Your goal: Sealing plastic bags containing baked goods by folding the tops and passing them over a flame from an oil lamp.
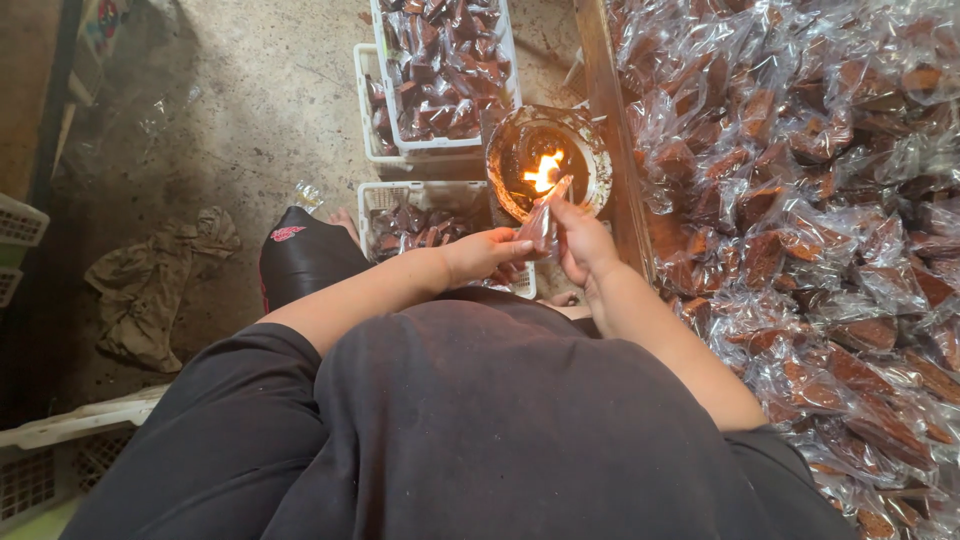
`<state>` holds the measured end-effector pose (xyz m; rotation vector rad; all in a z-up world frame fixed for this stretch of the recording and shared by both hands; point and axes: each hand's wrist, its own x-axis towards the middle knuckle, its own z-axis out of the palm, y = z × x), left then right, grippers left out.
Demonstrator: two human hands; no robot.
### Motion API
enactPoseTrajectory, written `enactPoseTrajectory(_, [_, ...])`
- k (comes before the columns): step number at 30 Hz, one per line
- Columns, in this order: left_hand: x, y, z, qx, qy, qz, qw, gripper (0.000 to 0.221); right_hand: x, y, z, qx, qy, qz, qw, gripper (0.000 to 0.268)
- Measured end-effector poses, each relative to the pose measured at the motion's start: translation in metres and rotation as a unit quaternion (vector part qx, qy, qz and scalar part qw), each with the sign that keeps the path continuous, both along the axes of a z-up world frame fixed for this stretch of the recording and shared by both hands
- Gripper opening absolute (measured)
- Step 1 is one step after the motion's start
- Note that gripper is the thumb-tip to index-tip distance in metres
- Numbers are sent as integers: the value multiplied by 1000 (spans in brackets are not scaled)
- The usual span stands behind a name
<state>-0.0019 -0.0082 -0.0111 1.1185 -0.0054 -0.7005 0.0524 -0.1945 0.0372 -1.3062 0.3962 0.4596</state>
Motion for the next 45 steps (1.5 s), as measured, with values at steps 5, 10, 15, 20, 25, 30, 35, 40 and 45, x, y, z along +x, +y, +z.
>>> enactPoseTrajectory(5, [3, 3, -4, -22, 62, 9, 998, 44, 8, 1, 14, 35, 46, -12, 998, 32])
enactPoseTrajectory(10, [-1, 12, 13, -76, 112, 63, 989, 46, -15, 21, 65, 62, 79, 38, 994, 30])
enactPoseTrajectory(15, [-4, 25, 51, -76, 21, 204, 976, 36, -25, -6, 39, 16, 89, 90, 992, 26])
enactPoseTrajectory(20, [-8, 8, 31, -97, -66, 179, 977, 46, -90, 49, 151, -81, 63, 110, 989, 33])
enactPoseTrajectory(25, [-17, 19, 38, -25, -22, 165, 986, 53, -68, -18, 79, -265, -48, 162, 949, 41])
enactPoseTrajectory(30, [-18, 34, 35, 168, 82, 230, 955, 82, -40, -85, 93, -538, -362, 27, 761, 14])
enactPoseTrajectory(35, [-19, 35, 24, 188, 51, 188, 963, 79, -7, -247, 58, -750, -288, -161, 573, 45])
enactPoseTrajectory(40, [-28, 27, 40, 224, 24, 162, 961, 61, -14, -253, 72, -697, -89, -179, 689, 59])
enactPoseTrajectory(45, [-30, 23, 44, 246, 0, 147, 958, 55, -36, -218, 84, -647, -98, -210, 726, 66])
